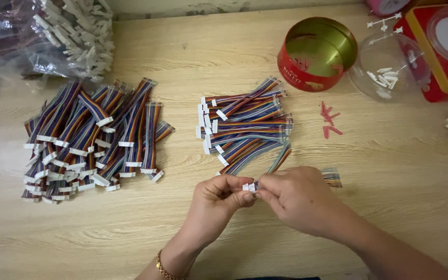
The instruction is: The person assembles flat ribbon cables by inserting white plastic connectors onto the ends of the wires. They pick up a cable, slide a connector on, and place the finished assembly into a growing pile on the wooden table.
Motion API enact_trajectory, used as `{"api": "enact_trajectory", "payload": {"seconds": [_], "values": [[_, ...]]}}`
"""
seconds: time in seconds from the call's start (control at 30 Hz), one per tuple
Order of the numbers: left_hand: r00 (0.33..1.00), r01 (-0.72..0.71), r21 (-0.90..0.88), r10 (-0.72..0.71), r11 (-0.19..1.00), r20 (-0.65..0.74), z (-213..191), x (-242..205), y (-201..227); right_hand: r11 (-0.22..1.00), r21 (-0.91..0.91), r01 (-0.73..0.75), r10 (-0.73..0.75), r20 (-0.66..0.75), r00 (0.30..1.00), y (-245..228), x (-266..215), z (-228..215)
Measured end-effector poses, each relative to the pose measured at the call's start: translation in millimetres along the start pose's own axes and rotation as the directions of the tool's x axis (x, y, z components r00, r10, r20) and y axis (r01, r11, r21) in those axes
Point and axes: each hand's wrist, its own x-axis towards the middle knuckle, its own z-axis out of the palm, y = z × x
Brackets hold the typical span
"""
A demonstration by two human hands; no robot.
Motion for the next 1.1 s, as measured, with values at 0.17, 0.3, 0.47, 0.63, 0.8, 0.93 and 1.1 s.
{"api": "enact_trajectory", "payload": {"seconds": [0.17, 0.3, 0.47, 0.63, 0.8, 0.93, 1.1], "values": [[0.998, 0.054, -0.112, -0.056, 0.992, -0.019, -6.3, 6.7, -13.7, 0.995, -0.022, -0.097, 0.099, 0.127, 0.987, 5.2, 7.1, 4.9], [0.968, 0.21, -0.359, -0.244, 0.909, -0.051, -8.1, 4.8, -11.3, 0.952, 0.121, -0.28, 0.247, 0.237, 0.94, 12.7, 8.5, -7.4], [0.97, 0.122, 0.412, -0.021, 0.903, -0.242, -31.0, -27.9, -19.3, 0.703, 0.107, -0.703, 0.681, 0.185, 0.709, 41.7, -13.9, -42.8], [0.913, 0.243, 0.747, 0.115, 0.619, -0.392, -26.0, -34.1, 12.8, 0.634, 0.1, -0.767, 0.771, -0.007, 0.637, 92.4, -37.8, -34.6], [0.831, -0.002, 0.935, 0.521, 0.355, -0.196, -48.4, 16.4, 18.2, 0.628, -0.017, -0.778, 0.742, -0.289, 0.605, 130.4, -40.8, -36.3], [0.827, 0.066, 0.963, 0.526, 0.261, -0.199, -40.4, 50.1, 30.1, 0.7, 0.06, -0.711, 0.665, -0.416, 0.62, 161.9, -42.1, -30.8], [0.77, 0.057, 0.971, 0.608, 0.232, -0.191, -52.4, 66.3, 13.6, 0.654, 0.085, -0.752, 0.735, -0.307, 0.604, 153.8, -26.8, -35.3]]}}
